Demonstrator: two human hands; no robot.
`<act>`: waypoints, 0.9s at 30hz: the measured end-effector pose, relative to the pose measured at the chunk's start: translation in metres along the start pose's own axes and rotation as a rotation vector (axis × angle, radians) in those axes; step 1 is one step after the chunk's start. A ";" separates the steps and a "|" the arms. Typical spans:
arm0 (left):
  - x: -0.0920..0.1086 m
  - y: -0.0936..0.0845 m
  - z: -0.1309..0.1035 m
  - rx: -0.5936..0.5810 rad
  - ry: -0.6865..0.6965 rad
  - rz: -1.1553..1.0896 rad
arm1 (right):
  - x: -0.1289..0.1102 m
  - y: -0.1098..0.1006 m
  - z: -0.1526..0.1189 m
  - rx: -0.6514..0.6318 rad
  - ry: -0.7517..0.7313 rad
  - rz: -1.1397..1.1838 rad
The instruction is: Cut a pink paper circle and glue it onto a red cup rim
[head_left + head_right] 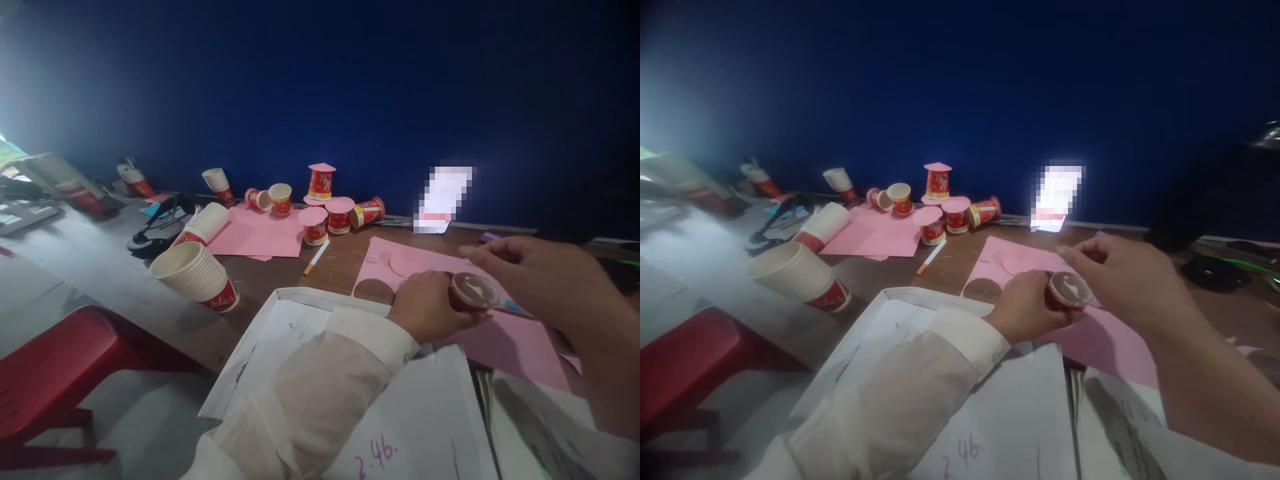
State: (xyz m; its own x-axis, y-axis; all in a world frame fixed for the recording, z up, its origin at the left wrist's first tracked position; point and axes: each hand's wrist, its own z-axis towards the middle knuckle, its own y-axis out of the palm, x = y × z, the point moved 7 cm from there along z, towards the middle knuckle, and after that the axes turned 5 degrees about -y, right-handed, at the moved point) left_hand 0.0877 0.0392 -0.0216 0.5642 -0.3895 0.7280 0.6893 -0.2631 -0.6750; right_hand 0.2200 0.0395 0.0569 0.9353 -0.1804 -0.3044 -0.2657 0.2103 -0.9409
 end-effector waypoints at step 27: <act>0.005 0.001 0.001 -0.026 0.069 0.008 | -0.006 0.018 -0.034 -0.117 -0.229 -0.188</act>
State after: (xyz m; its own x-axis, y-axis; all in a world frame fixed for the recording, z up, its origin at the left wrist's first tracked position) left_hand 0.0916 0.0377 -0.0182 0.5362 -0.4513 0.7133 0.6727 -0.2820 -0.6841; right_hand 0.2020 0.0113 0.0366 0.9953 0.0182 -0.0947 -0.0958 0.0796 -0.9922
